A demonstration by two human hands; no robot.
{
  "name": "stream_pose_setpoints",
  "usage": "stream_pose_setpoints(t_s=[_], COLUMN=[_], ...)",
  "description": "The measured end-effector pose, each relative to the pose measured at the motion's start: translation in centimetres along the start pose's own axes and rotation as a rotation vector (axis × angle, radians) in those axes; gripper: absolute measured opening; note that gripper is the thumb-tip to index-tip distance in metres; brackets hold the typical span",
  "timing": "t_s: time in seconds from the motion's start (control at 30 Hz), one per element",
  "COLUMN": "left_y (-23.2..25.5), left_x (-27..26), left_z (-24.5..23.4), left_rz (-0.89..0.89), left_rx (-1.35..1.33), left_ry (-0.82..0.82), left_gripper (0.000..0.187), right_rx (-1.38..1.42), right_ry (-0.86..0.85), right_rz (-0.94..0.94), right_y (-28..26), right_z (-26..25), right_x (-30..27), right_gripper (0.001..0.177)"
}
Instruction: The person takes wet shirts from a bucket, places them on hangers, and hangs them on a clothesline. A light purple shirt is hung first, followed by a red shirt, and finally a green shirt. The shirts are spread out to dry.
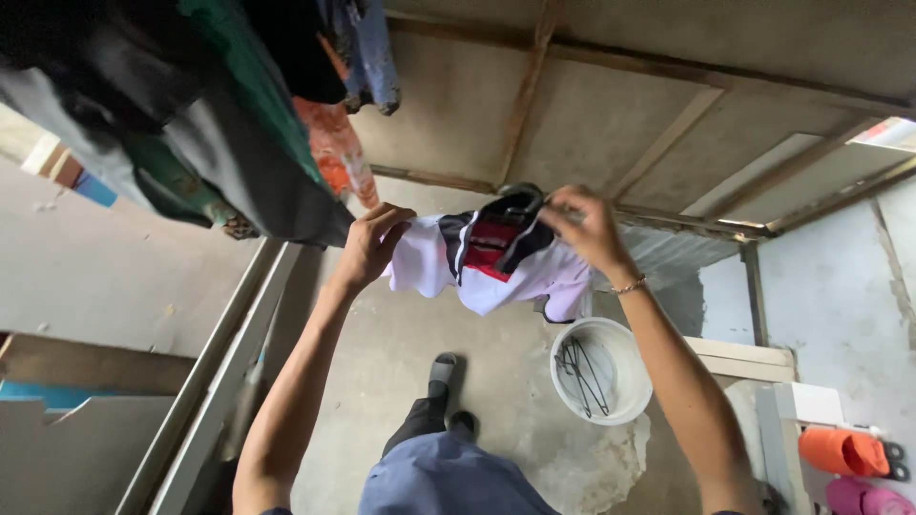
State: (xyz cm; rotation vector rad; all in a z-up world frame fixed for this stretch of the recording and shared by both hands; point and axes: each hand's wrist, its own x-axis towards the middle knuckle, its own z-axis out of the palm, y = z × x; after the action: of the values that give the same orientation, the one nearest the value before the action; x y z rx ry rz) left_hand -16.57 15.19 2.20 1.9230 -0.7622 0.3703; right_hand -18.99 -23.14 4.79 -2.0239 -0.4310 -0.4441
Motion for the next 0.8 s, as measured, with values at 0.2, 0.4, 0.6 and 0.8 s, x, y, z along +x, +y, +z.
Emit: stream_pose_setpoints(t_s=[0.2, 0.4, 0.6, 0.8], left_y=[2.1, 0.3, 0.5, 1.2], left_x=[-3.3, -4.9, -4.6, -5.5], left_z=[-4.1, -7.4, -12.5, -19.8], left_rz=[-0.075, -0.083, -0.11, -0.124], left_rx=[0.015, 0.052, 0.196, 0.368], left_ry=[0.112, 0.203, 0.251, 0.297], left_gripper=[0.015, 0.014, 0.015, 0.015], right_rx=[-0.105, -0.364, -0.494, -0.566], right_ry=[-0.097, -0.2, -0.063, 0.041], right_rz=[-0.01, -0.069, -0.267, -0.345], right_y=[-4.9, -6.8, -8.8, -13.1], right_z=[0.0, 2.0, 5.2, 10.4], right_x=[-0.9, -2.0, -0.7, 2.4], right_gripper=[0.017, 0.018, 0.008, 0.008])
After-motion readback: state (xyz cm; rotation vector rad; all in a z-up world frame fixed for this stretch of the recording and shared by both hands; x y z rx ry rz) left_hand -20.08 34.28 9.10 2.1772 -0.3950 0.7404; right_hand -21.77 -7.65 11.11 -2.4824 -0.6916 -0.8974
